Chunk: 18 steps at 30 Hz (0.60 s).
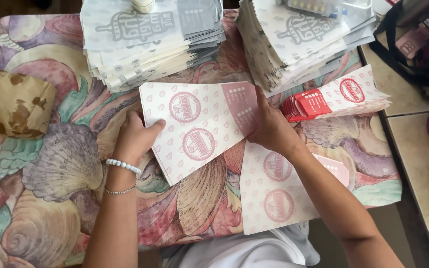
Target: Folding paper food wrappers and stacking them in a pile
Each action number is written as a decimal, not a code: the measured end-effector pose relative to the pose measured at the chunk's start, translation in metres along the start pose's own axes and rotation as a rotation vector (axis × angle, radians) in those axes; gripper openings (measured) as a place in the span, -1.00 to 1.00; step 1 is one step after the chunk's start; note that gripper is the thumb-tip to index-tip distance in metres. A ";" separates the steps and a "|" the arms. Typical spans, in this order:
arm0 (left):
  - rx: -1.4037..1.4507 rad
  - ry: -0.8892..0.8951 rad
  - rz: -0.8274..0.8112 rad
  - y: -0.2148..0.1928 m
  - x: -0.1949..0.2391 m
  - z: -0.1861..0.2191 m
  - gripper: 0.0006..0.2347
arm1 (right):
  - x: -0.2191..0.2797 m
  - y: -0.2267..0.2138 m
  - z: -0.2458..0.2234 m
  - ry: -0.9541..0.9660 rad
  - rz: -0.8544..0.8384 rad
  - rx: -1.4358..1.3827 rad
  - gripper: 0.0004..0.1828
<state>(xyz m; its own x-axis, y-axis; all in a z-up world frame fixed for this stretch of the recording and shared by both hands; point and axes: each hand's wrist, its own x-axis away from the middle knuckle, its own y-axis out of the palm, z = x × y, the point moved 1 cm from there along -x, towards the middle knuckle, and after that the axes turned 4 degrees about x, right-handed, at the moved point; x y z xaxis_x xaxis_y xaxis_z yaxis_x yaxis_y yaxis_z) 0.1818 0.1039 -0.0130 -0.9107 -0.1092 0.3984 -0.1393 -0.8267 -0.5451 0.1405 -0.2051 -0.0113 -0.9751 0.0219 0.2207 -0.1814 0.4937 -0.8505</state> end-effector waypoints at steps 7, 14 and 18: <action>0.132 0.016 0.033 -0.006 -0.001 0.010 -0.51 | 0.001 -0.011 -0.018 0.004 0.013 -0.001 0.30; 0.129 0.050 0.098 -0.007 -0.018 0.008 -0.48 | -0.032 -0.013 -0.015 -0.047 0.066 -0.016 0.38; 0.170 0.067 0.104 -0.007 -0.030 0.003 -0.52 | -0.029 -0.008 -0.013 -0.036 0.082 -0.012 0.34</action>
<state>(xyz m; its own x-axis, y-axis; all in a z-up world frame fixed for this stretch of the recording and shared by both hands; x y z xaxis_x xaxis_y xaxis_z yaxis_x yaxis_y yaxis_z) 0.2118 0.1108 -0.0191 -0.9413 -0.1663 0.2938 0.0189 -0.8949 -0.4459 0.1721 -0.1982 -0.0042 -0.9906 0.0314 0.1334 -0.0997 0.5023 -0.8589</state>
